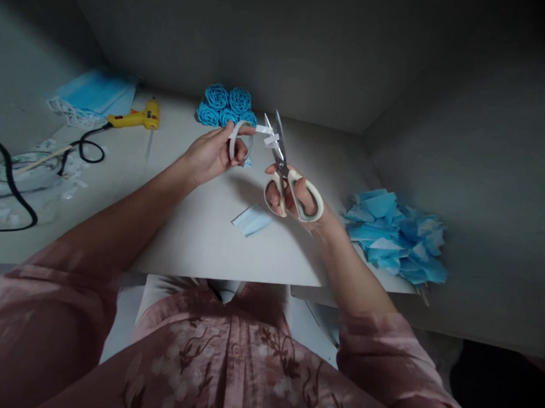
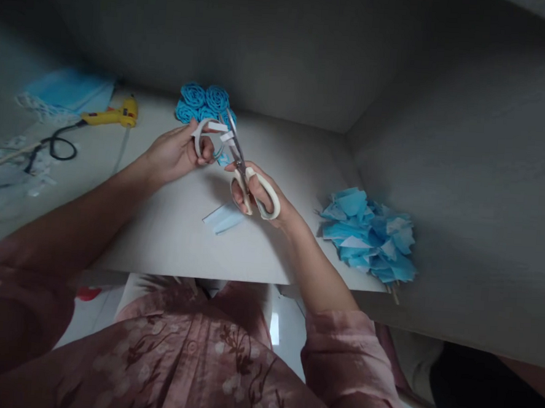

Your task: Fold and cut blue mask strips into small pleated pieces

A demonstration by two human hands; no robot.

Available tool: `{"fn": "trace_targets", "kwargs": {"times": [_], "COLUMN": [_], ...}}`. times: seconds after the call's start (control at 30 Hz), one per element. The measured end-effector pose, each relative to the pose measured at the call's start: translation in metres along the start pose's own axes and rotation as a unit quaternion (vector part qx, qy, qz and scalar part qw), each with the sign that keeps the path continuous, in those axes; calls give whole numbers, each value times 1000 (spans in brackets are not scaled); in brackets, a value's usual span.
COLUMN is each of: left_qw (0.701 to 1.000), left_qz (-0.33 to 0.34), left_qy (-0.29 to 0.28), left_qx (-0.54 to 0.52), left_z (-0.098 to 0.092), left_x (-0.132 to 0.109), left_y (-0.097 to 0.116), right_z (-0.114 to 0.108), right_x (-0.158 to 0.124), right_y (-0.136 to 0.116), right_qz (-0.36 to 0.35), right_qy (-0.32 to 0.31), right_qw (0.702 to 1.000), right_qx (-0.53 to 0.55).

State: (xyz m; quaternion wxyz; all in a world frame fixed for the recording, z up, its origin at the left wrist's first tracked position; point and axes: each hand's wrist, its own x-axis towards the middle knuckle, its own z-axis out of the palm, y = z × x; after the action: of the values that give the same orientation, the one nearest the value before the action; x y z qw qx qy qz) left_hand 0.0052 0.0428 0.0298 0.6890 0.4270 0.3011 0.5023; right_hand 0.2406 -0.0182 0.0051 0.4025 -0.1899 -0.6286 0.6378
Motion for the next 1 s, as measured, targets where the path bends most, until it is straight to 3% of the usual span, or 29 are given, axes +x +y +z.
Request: {"fn": "trace_targets", "kwargs": {"times": [0.17, 0.37, 0.63, 0.8, 1.0], "left_qw": [1000, 999, 999, 1000, 1000], "left_qz": [-21, -3, 40, 10, -18], "left_qy": [-20, -54, -15, 14, -3], "left_qx": [-2, -4, 6, -10, -20], "left_z": [-7, -9, -6, -2, 1], "left_x": [3, -2, 0, 2, 1], "left_y": [-1, -5, -3, -3, -4], "right_z": [5, -3, -4, -4, -6], "right_x": [6, 7, 2, 1, 2], "right_y": [-3, -2, 2, 9, 14], "right_qz": [53, 64, 88, 112, 115], "right_qy": [58, 84, -11, -50, -70], "right_qw": [996, 989, 991, 988, 984], "right_qx": [31, 104, 102, 98, 116]}}
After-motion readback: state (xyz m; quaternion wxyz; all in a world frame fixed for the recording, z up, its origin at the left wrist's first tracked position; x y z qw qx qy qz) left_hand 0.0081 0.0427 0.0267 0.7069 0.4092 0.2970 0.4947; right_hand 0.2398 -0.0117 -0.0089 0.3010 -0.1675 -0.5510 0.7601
